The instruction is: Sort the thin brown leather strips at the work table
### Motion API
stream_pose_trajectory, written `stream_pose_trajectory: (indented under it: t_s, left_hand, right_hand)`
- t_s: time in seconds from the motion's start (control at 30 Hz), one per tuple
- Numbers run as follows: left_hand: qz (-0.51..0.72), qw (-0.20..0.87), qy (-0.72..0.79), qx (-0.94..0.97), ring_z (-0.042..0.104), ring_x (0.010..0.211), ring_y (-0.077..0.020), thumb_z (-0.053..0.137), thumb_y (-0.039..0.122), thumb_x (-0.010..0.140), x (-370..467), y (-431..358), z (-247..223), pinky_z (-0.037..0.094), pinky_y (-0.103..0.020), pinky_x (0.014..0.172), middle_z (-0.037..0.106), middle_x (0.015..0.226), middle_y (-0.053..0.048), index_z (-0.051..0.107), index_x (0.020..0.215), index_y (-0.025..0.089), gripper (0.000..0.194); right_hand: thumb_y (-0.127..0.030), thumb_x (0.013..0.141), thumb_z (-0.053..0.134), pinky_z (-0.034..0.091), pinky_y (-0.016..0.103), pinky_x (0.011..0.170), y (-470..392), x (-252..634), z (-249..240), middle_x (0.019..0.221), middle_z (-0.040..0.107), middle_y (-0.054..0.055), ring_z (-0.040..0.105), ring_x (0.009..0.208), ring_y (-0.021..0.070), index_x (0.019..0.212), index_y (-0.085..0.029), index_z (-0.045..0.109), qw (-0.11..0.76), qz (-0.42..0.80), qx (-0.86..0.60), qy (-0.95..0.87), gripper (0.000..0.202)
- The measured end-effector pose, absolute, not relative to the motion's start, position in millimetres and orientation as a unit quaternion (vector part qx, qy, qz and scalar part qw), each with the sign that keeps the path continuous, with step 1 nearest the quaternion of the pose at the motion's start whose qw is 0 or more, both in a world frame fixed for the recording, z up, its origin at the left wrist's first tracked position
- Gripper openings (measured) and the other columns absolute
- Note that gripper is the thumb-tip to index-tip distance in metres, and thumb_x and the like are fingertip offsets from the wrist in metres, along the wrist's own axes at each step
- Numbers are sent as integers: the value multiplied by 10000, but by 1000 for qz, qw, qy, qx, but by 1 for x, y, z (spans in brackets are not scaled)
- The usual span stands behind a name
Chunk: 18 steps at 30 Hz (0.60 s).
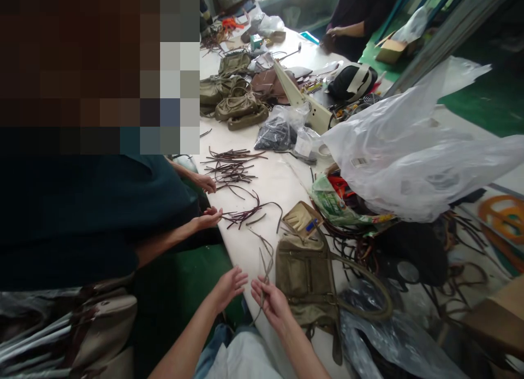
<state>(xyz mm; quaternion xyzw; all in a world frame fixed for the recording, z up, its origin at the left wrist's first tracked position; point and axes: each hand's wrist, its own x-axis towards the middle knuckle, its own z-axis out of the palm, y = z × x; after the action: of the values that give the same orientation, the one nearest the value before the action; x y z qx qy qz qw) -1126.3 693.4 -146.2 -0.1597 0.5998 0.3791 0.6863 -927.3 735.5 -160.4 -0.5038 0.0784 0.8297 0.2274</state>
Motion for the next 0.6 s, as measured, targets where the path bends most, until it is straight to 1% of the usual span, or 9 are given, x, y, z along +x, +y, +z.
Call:
stream_pose_trajectory:
  t_s: [0.07,0.17,0.27,0.37,0.4,0.43,0.5,0.57,0.6]
  left_hand:
    - [366,678,617,-160,600,1521,-328,421,555,1177,-1137,666,-153,503,-419,1151,581,1707,-226,419,1638,96,650]
    - [342,667,640,-168,637,1481,-351,391,604,1172,-1154,625,-160,502,-450,1172,605,1675,-252,447,1597,93,668]
    - [340,666,646,-151,659,1468,-332,369,640,1169,-1167,595,-166,511,-451,1196,611,1681,-230,456,1599,115,685]
    - [337,672,649,-117,685,1437,-314,463,660,1141,-1170,580,-172,543,-422,1150,662,1635,-208,487,1585,120,700]
    - [332,673,653,-104,690,1427,-316,540,696,1103,-1168,577,-174,548,-413,1132,680,1614,-206,500,1576,119,747]
    - [325,672,659,-91,691,1423,-323,633,763,1032,-1166,575,-176,548,-406,1121,695,1594,-206,514,1566,119,844]
    - [309,672,669,-71,684,1430,-346,802,931,791,-1160,574,-178,543,-401,1116,711,1571,-207,547,1542,128,1128]
    - [290,673,678,-58,679,1431,-364,865,1028,569,-1154,575,-181,536,-401,1110,719,1558,-206,581,1509,139,1325]
    - [281,674,681,-54,682,1421,-368,865,1049,518,-1150,576,-183,535,-402,1099,724,1550,-208,599,1487,142,1354]
  right_hand:
    - [-20,947,728,748,345,893,737,-929,-163,1128,884,169,869,1013,228,1298,-103,674,226,825,-509,93,365]
    - [-25,925,758,743,344,909,736,-933,-166,1150,883,174,868,1021,229,1366,-87,648,225,824,-512,93,459]
    - [-91,867,837,733,338,889,731,-938,-171,1185,883,178,870,1052,251,1370,-98,653,221,823,-520,64,535]
    - [-184,775,913,715,329,869,723,-943,-180,1195,885,178,868,1080,269,1312,-117,679,217,804,-553,14,590]
    - [-217,742,929,709,328,870,720,-944,-183,1202,884,180,866,1089,272,1292,-123,687,217,795,-567,-2,609]
    - [-249,709,941,702,327,874,718,-945,-187,1213,882,182,864,1099,275,1275,-130,693,217,785,-580,-16,629]
    - [-315,643,962,685,321,883,713,-945,-192,1238,877,185,859,1118,277,1257,-138,702,220,768,-601,-34,690]
    - [-378,573,987,661,304,867,710,-944,-194,1254,872,188,855,1119,276,1256,-138,710,223,755,-615,-46,775]
    - [-403,537,997,646,294,852,709,-944,-194,1257,871,188,853,1110,274,1259,-137,715,225,749,-621,-54,820]
